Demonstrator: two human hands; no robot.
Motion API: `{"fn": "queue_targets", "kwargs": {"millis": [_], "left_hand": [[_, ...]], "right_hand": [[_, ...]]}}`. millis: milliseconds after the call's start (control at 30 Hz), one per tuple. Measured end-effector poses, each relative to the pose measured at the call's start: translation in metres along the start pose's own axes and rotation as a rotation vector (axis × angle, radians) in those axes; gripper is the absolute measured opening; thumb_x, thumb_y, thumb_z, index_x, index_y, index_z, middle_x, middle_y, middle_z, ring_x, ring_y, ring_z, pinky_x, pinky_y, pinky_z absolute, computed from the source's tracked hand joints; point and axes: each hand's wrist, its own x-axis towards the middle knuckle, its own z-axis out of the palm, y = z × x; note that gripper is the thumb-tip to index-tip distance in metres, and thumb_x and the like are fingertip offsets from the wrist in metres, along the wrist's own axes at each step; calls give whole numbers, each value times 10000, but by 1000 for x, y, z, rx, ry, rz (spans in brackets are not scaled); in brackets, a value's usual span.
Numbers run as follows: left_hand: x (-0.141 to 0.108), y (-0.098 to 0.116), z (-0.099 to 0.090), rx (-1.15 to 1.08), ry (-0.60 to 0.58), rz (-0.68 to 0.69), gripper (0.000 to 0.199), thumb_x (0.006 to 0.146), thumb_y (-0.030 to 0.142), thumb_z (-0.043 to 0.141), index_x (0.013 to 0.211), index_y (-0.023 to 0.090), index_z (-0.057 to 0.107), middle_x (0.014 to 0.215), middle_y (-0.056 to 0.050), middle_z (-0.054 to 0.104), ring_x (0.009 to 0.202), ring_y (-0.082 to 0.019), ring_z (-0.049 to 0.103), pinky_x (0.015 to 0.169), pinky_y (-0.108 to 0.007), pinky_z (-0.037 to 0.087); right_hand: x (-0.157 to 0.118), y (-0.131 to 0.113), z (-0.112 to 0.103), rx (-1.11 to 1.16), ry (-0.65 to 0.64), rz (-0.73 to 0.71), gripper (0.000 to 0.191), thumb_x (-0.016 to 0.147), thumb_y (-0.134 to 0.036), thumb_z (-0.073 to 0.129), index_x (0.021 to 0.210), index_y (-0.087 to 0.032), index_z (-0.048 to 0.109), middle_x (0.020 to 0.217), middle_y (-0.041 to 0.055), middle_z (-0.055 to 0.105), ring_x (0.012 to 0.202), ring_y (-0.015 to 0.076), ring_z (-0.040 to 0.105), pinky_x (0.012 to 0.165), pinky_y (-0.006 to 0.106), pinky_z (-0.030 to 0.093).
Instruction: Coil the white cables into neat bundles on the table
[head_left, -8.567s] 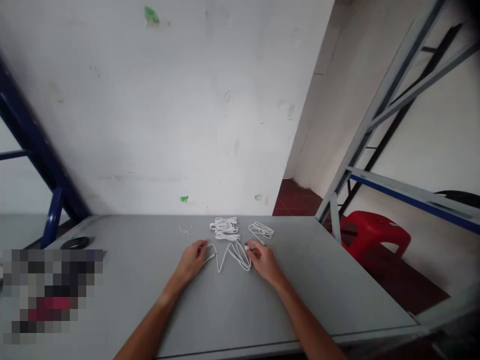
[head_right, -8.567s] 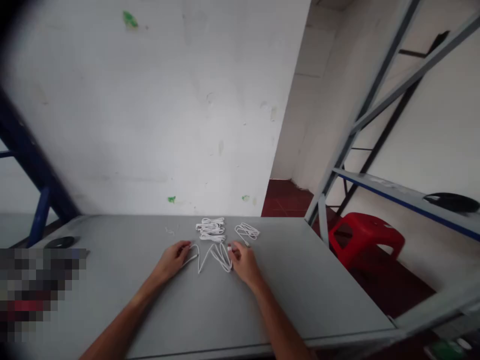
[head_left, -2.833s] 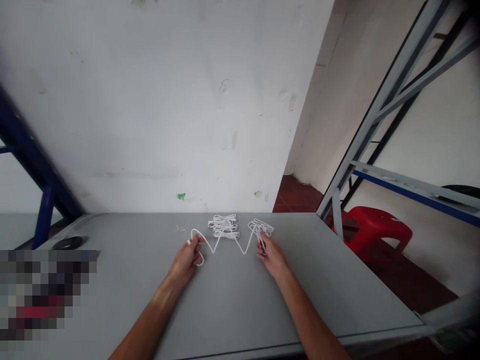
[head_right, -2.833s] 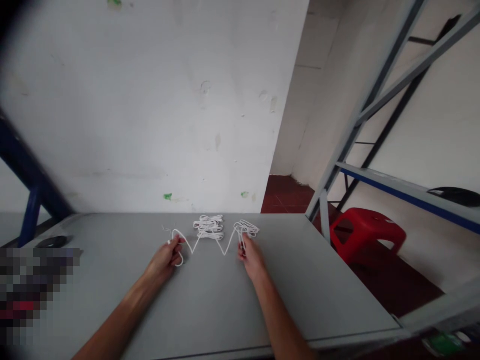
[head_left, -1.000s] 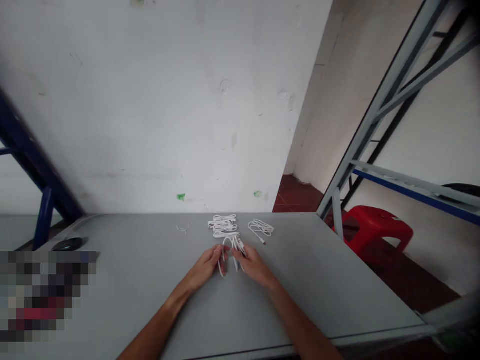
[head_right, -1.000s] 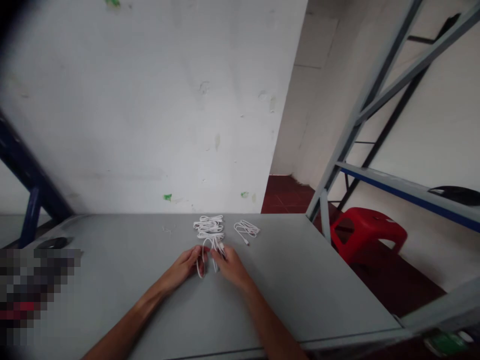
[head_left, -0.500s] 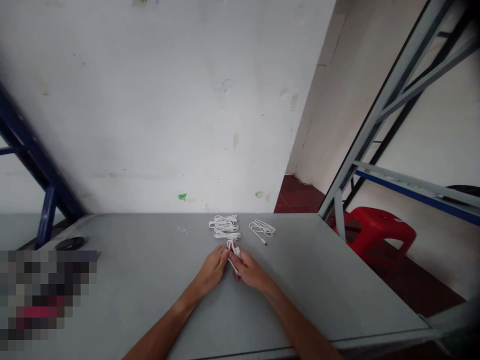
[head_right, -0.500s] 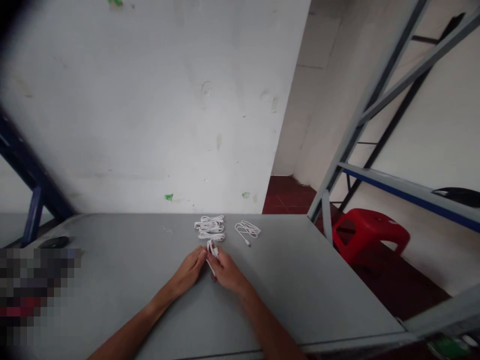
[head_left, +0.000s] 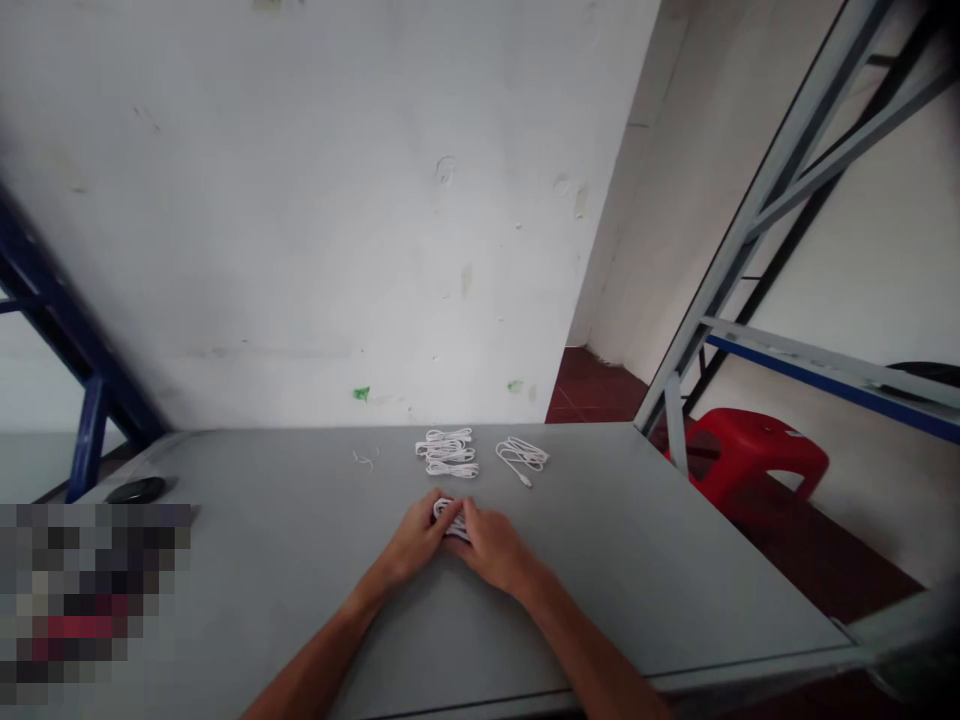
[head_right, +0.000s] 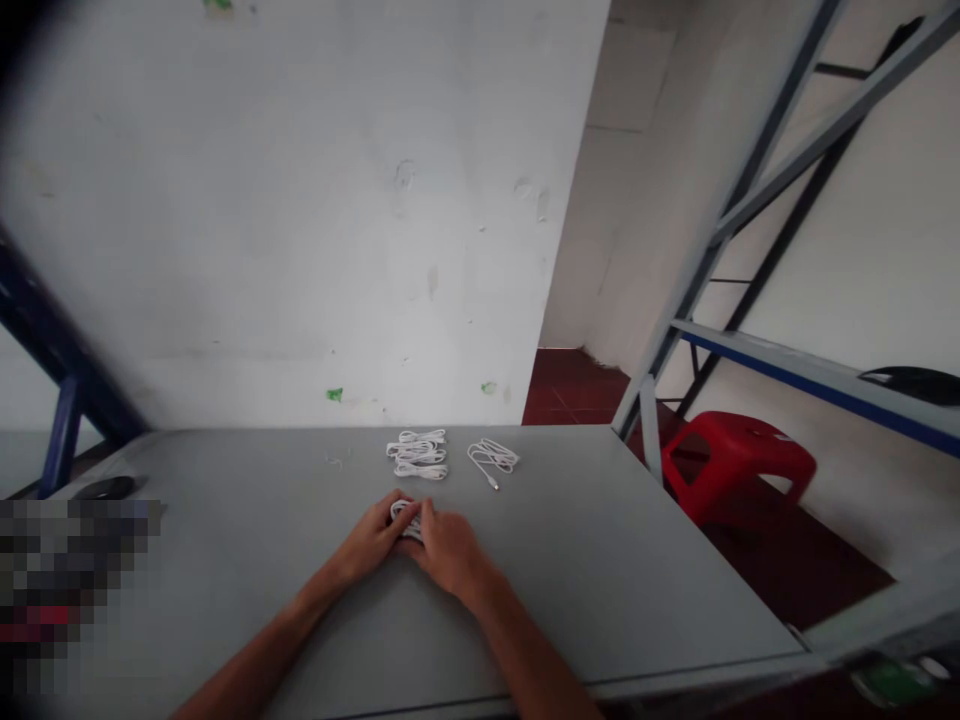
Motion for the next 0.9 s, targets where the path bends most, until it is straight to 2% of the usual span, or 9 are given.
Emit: {"fn": "queue_targets", "kwargs": {"millis": [133,233,300,400,533,600,700,800,900], "left_hand": [[3,-3,-3,-122,-37,-111,446,873,620,474,748,192,483,507,66,463,444,-90,386,447,-214,293],[3,-3,-5,-188,-71,-137,442,869,631,473,762,203,449,457,88,429,407,-83,364,427,-202,267],[2,-2,-5,-186,-73,-118,432,868,620,490,770,201,450,456,85,447,413,-81,373,438,-199,282],[1,-2,-4,-177,-86,-98,426,876,615,483,827,191,482,455,85,458,410,-81,359,442,-201,288],[3,-8,-6,-118,-130,-126,497,908,629,397,1073,172,502,457,89,474,383,-105,376,429,-214,291],[8,-13,-16,14,-70,-98,491,915,610,394,1105,173,514,520,56,541,419,-130,456,461,-234,342],[18,-23,-43,408,192,-32,367,904,501,479,1012,166,579,731,-49,654,669,-202,622,648,-292,441],[26,-34,-74,777,365,-216,330,926,361,431,1079,106,575,903,-161,685,843,-283,658,742,-356,452],[32,-42,-89,933,371,-326,349,939,330,389,1098,78,571,1028,-232,678,924,-341,664,740,-389,465]], "right_hand": [[3,2,-11,304,103,-28,307,918,-408,558,1089,-162,626,938,84,729,838,219,670,722,290,476],[4,4,-14,404,124,-11,288,943,-395,508,1021,-167,666,880,53,726,777,185,654,681,260,466],[3,4,-12,338,94,-30,278,943,-386,509,971,-167,678,845,52,722,747,184,645,662,257,451],[0,4,-4,134,63,-82,245,935,-368,531,984,-172,669,900,85,726,786,215,654,685,276,436],[-2,2,4,-97,57,-59,253,978,-307,441,1008,-162,647,925,134,725,790,256,672,677,310,418],[-1,1,4,-175,41,-36,256,984,-289,422,985,-158,642,913,146,725,773,266,676,656,315,407],[0,2,2,-223,29,2,249,986,-286,419,963,-158,632,872,148,726,733,274,674,625,318,386],[2,6,0,-210,53,35,265,998,-286,394,947,-158,621,856,144,723,718,270,669,611,317,370],[3,11,-1,-187,84,62,273,1002,-293,381,923,-167,610,847,131,718,697,254,657,597,310,355]]}}
